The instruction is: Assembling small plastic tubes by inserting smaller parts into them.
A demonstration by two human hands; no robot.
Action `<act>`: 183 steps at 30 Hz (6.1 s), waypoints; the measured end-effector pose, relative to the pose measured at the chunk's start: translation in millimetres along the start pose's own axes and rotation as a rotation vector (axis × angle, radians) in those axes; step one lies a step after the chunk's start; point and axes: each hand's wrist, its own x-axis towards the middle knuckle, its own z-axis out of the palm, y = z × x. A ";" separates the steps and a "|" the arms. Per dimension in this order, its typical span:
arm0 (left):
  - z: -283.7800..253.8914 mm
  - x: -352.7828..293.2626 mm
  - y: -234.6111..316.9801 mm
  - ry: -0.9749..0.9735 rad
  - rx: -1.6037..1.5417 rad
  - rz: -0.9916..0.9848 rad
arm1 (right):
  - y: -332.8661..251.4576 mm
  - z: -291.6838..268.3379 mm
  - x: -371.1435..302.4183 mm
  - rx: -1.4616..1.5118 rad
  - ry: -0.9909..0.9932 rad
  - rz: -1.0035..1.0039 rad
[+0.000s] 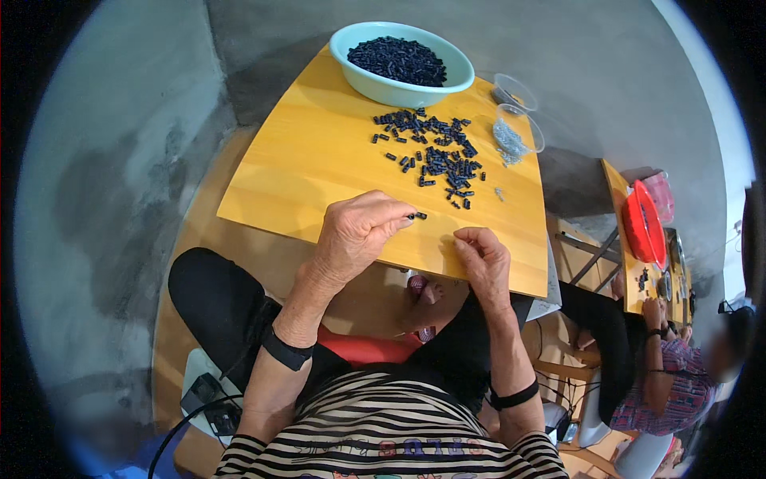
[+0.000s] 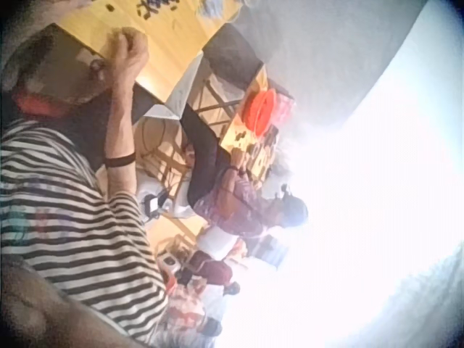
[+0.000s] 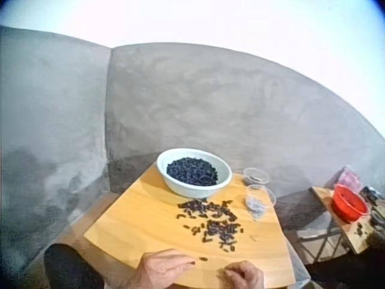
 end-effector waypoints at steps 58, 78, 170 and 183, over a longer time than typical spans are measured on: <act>16.2 -10.4 19.8 -0.122 -0.393 -0.350 | -72.0 20.5 -11.7 1.239 -0.179 0.396; 5.7 11.7 1.4 -0.039 -0.129 -0.255 | -8.4 -5.8 13.6 -0.294 0.144 -0.339; 53.5 -18.3 3.9 -0.033 -0.163 -0.077 | -33.2 17.6 -21.7 1.218 -0.199 0.524; 68.0 -23.1 -3.0 -0.059 -0.402 -0.337 | -34.9 22.2 -24.2 0.796 0.076 0.285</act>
